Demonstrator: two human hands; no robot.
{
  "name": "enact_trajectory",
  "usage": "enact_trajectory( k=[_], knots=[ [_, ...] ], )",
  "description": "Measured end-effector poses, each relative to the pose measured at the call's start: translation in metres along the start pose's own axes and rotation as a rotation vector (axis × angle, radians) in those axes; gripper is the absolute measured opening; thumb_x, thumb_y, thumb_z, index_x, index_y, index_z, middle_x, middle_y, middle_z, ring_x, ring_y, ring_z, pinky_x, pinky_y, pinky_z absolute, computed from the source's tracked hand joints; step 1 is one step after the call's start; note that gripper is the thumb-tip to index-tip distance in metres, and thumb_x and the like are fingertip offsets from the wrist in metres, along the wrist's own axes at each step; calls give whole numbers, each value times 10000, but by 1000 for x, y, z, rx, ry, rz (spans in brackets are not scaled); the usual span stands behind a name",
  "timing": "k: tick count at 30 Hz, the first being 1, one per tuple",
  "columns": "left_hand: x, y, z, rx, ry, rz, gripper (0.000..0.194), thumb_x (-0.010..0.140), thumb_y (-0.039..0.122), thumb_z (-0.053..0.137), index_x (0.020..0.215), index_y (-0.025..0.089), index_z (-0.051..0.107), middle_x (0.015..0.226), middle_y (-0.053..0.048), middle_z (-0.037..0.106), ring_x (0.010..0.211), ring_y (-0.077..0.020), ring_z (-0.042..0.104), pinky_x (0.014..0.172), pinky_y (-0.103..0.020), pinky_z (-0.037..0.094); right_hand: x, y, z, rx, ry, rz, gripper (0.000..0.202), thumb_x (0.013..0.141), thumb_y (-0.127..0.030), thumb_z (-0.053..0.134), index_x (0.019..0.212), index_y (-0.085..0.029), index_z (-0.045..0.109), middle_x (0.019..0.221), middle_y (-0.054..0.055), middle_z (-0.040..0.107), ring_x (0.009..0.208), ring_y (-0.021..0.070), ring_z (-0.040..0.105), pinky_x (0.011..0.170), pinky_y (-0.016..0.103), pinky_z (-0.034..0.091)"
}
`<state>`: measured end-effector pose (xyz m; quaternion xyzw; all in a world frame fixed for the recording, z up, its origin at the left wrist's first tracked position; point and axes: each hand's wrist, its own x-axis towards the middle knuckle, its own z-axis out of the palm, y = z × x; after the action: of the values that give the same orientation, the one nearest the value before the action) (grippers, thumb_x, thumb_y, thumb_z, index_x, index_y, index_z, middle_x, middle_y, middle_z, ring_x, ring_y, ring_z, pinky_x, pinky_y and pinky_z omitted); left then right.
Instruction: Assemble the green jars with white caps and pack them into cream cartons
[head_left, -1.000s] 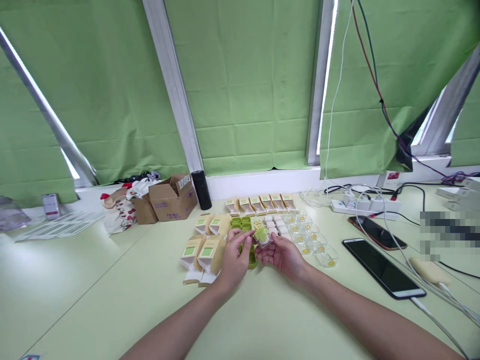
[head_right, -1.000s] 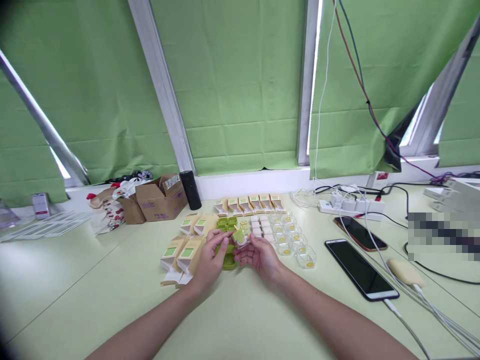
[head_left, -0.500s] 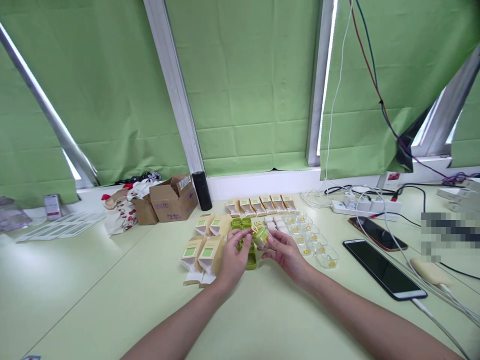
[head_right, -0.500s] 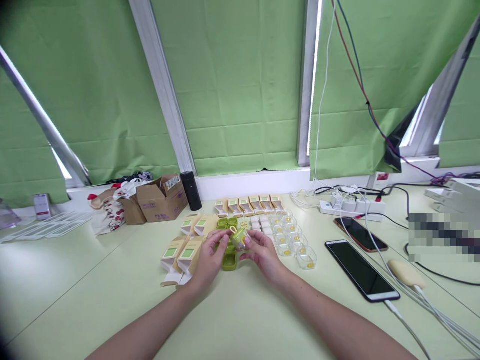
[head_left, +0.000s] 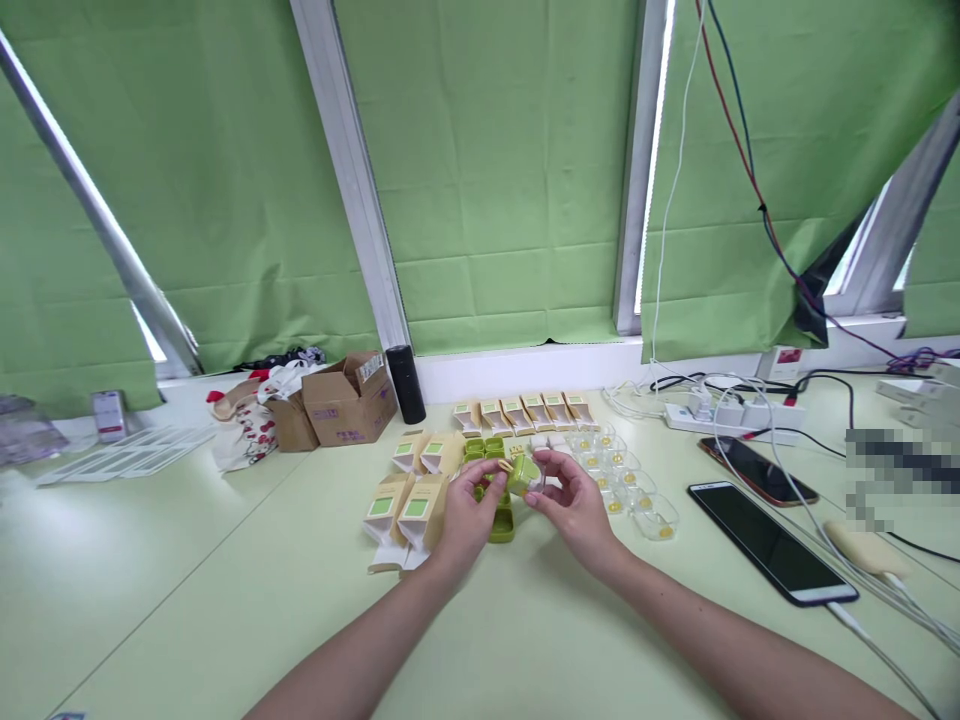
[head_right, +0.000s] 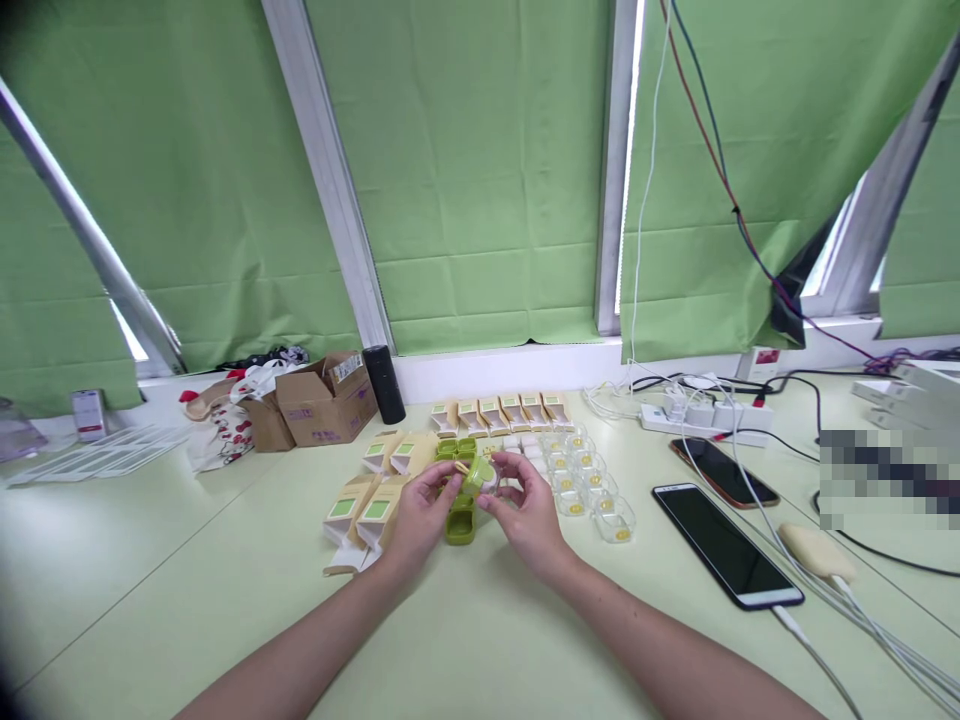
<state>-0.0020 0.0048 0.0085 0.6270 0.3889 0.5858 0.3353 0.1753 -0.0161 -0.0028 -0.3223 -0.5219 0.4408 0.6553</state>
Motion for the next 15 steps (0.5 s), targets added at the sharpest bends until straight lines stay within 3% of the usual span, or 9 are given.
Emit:
enact_trajectory(
  k=[6,11,15],
  knots=[
    [2,6,-1,-71,-20,-37,296,829,427,810,1012,194,814,1100,-118,781,1022,-262,708,899,-364,555,-3,-2,3,-25,-21,-30,523,731,-287,869,1211,-281,663,1223,66,663,1146,256,634,894,375,590],
    [0,15,-1,-81,-4,32,209,840,400,799,865,196,761,1043,-108,767,1036,-264,710,961,-397,548,-3,-3,3,-56,-60,-34,515,758,-279,844,1231,-288,641,1187,63,668,1126,253,639,906,384,581],
    [-6,22,1,24,15,81,173,903,369,733,846,207,707,1070,-111,740,1064,-266,699,975,-415,540,-5,-4,1,-150,-92,-56,515,797,-250,798,1277,-304,620,1293,72,658,1218,269,620,988,422,555]
  ],
)
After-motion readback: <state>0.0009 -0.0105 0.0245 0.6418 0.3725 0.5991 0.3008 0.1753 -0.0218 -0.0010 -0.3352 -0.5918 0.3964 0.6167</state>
